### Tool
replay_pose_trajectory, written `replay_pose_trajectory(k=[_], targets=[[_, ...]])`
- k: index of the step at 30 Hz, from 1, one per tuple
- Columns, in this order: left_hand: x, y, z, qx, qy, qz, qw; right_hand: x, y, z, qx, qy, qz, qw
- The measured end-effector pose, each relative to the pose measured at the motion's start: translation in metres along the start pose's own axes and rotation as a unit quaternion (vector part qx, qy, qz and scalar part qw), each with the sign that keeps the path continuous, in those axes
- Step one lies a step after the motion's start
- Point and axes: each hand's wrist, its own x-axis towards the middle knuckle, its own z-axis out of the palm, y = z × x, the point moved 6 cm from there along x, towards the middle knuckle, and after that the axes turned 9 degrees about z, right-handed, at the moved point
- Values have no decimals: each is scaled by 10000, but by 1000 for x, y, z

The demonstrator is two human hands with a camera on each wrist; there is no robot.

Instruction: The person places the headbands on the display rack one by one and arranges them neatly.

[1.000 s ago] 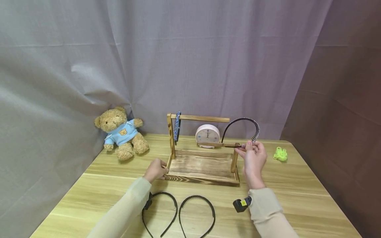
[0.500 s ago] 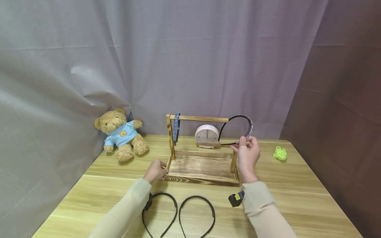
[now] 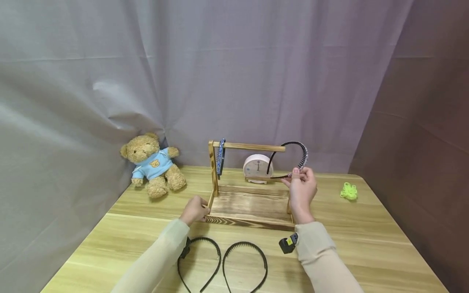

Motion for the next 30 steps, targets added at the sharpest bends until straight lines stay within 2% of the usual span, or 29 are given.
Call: replay_pose_trajectory(k=[10, 22, 30], targets=[[0, 0, -2, 38, 3, -35, 10000, 0, 3, 9, -171, -68, -166, 9997], [-1, -1, 0, 50, 27, -78, 10000, -9, 9, 22, -588, -168, -142, 9980], [0, 1, -1, 70, 87, -32, 9999, -9, 11, 31, -615, -233, -203, 9976]])
